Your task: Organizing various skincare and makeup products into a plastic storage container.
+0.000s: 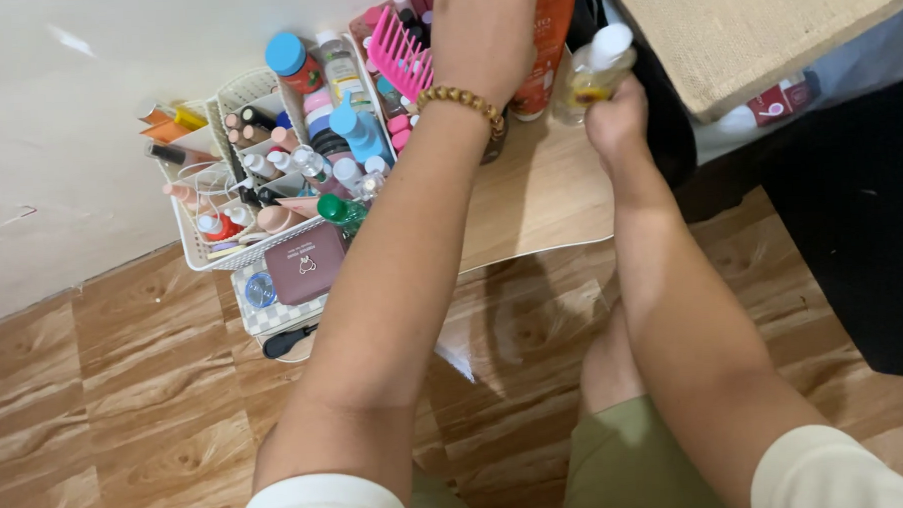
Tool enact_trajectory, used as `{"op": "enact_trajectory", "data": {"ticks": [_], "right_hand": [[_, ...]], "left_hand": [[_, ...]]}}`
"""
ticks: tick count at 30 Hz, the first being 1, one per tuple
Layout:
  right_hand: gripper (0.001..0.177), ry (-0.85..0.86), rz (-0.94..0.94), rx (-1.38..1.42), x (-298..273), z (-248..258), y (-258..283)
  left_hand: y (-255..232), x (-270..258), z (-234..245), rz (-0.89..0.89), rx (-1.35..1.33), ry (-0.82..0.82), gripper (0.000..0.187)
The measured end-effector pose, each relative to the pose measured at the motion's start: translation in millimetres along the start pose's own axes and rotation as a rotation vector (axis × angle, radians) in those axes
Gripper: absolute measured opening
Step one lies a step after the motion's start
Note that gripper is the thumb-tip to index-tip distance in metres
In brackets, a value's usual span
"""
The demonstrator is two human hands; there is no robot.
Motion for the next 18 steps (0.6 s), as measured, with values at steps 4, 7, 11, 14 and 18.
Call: {"op": "enact_trajectory", "data": {"ticks": [4, 7, 11, 14, 18], "right_hand": [[0.045, 0.249, -0.007, -0.068, -0.8, -5.1, -1.5], [0.059, 0.220, 0.156, 0.018, 3.0, -12.6, -10.5], [0.052, 0.222, 0.124, 0.076, -8.6, -14.2, 6.4], [0.051, 0.171, 0.158, 0.027, -14.0, -16.1, 6.3], [0.042, 0.137, 0.268, -0.122, -18.4, -25.0, 0.5]], "left_hand": [[-1.2, 2.9, 6.0, 0.022, -0.050, -0.033, 0.021], [-3.5, 3.7, 12.4, 0.023, -0.074, -0.024, 0.026], [-14.4, -5.2, 34.9, 0.035, -0.099, 0.020, 0.031], [-26.8, -33.9, 55.3, 0.005, -0.197, -0.129, 0.037], [-32.0, -107.6, 57.5, 0.274, -0.465, -0.533, 0.026]]}}
Point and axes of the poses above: each hand's wrist, its own x-axis towards the middle knuckle, its own z-axis out of the back of the hand, y = z × x, the point moved 1 cm from there along x, towards the middle knuckle, and after that the axes turned 11 degrees about -x, right-handed, at the moved point
